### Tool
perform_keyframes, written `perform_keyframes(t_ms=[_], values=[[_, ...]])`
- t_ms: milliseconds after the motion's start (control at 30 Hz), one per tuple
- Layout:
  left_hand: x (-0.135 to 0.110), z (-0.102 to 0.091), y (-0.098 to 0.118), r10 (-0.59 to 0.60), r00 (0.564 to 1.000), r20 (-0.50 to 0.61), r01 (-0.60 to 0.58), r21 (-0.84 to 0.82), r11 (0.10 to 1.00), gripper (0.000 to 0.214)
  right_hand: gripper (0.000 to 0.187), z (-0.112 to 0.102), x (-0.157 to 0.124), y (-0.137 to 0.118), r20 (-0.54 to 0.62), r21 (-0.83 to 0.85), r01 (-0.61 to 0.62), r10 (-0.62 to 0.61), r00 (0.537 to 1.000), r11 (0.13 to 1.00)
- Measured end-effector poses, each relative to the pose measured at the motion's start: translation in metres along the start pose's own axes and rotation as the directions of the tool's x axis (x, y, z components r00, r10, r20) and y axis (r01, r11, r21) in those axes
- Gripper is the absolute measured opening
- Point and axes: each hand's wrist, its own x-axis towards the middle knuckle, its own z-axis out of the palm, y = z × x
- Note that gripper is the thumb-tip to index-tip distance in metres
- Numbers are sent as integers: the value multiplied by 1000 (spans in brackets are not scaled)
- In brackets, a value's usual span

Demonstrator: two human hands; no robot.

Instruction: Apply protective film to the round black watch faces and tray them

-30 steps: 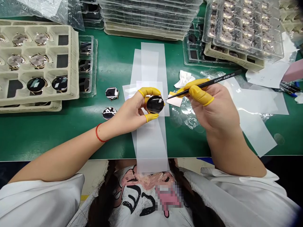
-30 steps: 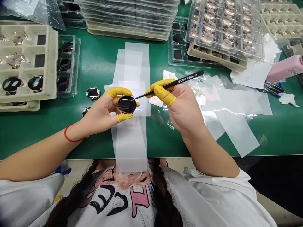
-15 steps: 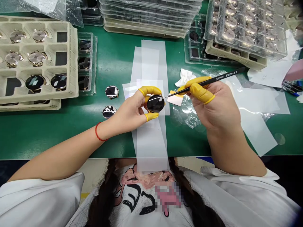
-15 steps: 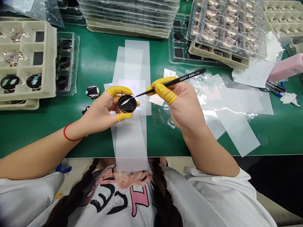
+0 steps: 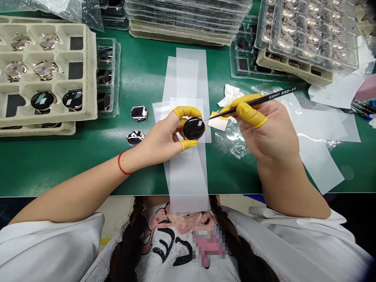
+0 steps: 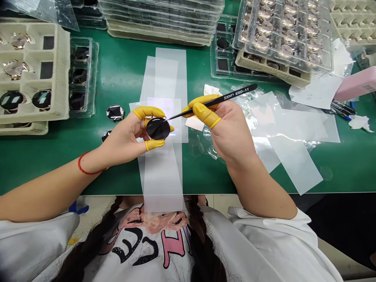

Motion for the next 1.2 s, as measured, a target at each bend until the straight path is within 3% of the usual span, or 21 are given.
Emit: perform_keyframes(t_ms=[167,567,1200], values=[[0,-1,-1,-21,1000,15,21,-3,1000,47,31,0,-1,-1,2,-7,-8,8,1000,1000],[0,0,-2,29,999,16,-28,-53,998,48,30,-2,3,9,12,171,26,-28,1000,985],[-2,-1,4,-18,1000,18,19,-39,999,46,33,-2,4,9,12,51,26,-27,1000,998]])
